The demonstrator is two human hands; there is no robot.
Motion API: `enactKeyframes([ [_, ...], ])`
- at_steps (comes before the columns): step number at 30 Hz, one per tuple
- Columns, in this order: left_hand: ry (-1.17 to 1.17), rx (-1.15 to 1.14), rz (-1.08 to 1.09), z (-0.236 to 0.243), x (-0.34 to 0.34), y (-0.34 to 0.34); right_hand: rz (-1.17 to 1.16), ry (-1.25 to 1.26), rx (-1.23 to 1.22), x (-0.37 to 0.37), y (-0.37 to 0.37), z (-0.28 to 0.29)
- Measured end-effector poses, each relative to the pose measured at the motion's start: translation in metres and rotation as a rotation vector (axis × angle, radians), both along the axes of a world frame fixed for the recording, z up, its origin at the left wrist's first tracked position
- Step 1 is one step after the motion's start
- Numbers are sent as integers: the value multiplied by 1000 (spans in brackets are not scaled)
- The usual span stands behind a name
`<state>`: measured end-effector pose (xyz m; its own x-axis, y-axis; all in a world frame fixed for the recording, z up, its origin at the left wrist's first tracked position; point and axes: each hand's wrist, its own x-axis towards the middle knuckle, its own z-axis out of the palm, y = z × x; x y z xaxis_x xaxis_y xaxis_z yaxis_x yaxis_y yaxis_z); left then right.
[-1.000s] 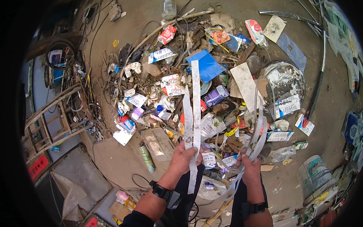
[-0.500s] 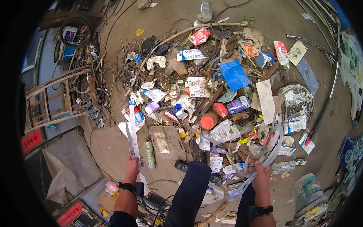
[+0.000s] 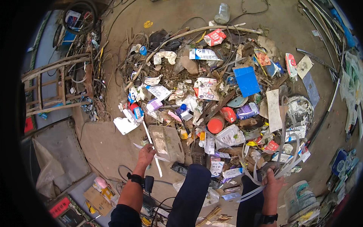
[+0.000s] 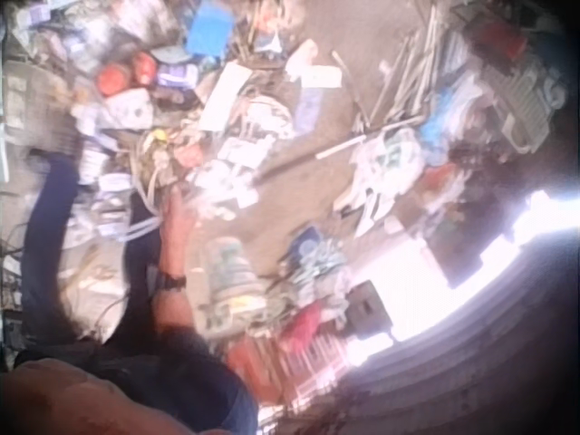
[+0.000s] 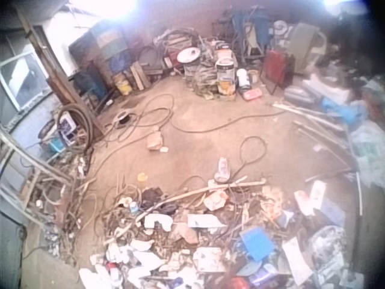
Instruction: The person sorts through a large pile of mixed waste on the floor, picking up plastic bags, paper, and other debris by hand. They place selected items into a white plastic bag and a bucket while moving around the cluttered workshop.
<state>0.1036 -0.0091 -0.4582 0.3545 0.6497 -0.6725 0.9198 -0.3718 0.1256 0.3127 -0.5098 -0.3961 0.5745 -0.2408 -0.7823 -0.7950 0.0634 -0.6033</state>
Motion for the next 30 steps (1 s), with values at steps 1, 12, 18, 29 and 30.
enactKeyframes([
  [1,-34,-39,-24,-13,26,-5,53,-7,-46,-3,1,-1],
  [12,-354,94,-550,-127,209,-31,64,36,-97,-35,-8,-35],
  [18,-33,175,-697,-168,240,-44,16,46,-80,-34,-16,-30],
  [29,-21,167,-637,-170,198,-11,-6,99,-22,-26,-10,-30],
  [30,-38,149,-605,-159,194,-4,4,105,-7,-25,-8,-31],
])
